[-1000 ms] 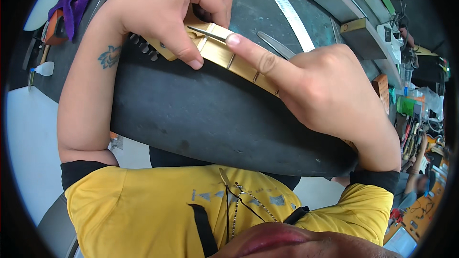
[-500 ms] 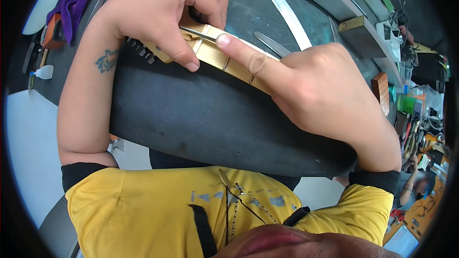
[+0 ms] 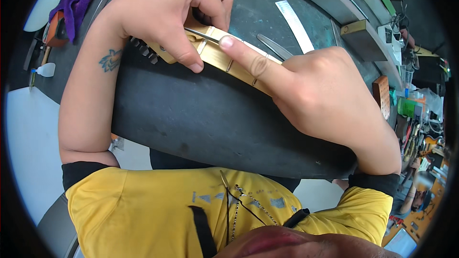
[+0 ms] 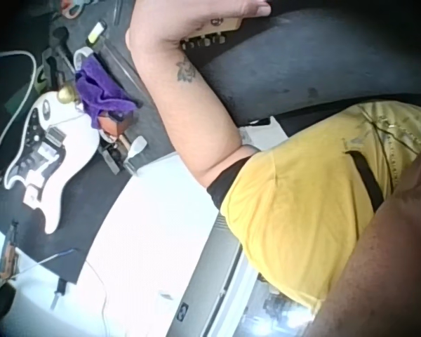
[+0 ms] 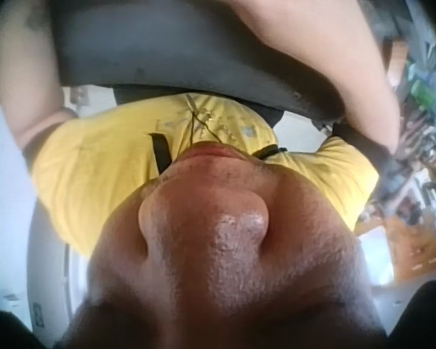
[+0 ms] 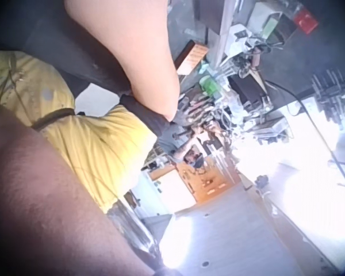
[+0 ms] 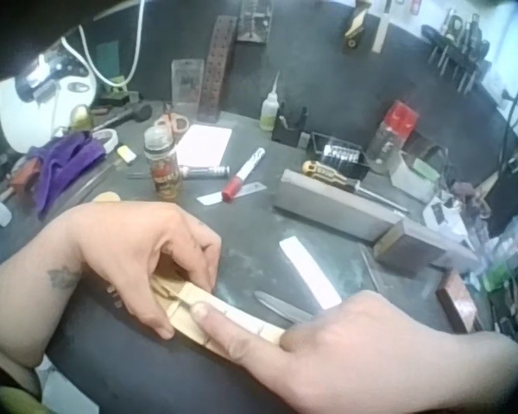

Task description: The person checks the straightness and fret level of a guitar neck by placing a metal straightedge and a fret rocker along the fretboard, moving the tools to different positions and pressing them against the frets.

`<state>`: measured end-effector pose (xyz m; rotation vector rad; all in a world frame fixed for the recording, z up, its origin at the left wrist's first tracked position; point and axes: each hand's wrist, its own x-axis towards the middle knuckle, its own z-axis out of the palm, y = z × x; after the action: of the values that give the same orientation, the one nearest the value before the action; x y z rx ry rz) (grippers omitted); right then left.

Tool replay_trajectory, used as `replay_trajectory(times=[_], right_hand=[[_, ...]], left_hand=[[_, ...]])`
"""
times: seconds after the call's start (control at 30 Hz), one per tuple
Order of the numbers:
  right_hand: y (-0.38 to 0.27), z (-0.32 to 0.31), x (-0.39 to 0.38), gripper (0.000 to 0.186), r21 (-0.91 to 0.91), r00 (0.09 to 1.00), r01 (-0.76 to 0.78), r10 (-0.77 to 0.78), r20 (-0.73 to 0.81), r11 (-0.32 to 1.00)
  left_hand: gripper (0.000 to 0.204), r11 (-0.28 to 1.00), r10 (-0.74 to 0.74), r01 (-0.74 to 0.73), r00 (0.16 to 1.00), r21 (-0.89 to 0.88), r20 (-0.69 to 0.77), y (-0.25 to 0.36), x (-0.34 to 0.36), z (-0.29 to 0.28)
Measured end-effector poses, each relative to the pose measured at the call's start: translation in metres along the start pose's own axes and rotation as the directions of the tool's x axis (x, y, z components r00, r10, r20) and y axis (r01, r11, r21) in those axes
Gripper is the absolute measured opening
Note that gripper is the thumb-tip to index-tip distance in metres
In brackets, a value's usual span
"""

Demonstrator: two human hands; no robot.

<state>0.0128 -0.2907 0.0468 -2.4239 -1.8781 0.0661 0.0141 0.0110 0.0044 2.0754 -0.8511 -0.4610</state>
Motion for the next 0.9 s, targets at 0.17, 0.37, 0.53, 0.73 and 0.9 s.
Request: replay_trajectory(times=[0.17,0.37,0.53,0.73,0.9], right_hand=[[-0.002,-0.002,-0.009,0.08,0.012,0.999,-0.028,0.028,0.025,1.0],[-0.001,-0.003,-0.015,0.081,0.009,1.0,-0.02,0.02,0.024,1.0],[0.0,0.002,-0.002,0.08,0.012,1.0,-0.001,0.001,-0.004,1.0],[-0.001,0.004,-0.007,0.078,0.02,0.998,-0.023,0.024,-0.055,1.0],[-0.001,-0.001,-0.016,0.075,0.02,0.999,-0.038,0.038,0.017,0.999]], left_hand=[[0.054,0.999,0.027,-0.027,1.0,0.033,0.009,0.002,0.002,-0.002],[0.054,0.996,0.091,-0.091,0.995,-0.007,-0.033,-0.004,0.0,0.004],[0.054,0.999,0.002,-0.003,1.0,-0.039,-0.005,-0.004,-0.001,0.001],[0.054,0.999,0.028,-0.028,1.0,-0.038,0.002,0.0,0.0,0.0],[0.056,0.998,0.045,-0.046,0.999,-0.047,-0.022,-0.003,-0.003,0.001]])
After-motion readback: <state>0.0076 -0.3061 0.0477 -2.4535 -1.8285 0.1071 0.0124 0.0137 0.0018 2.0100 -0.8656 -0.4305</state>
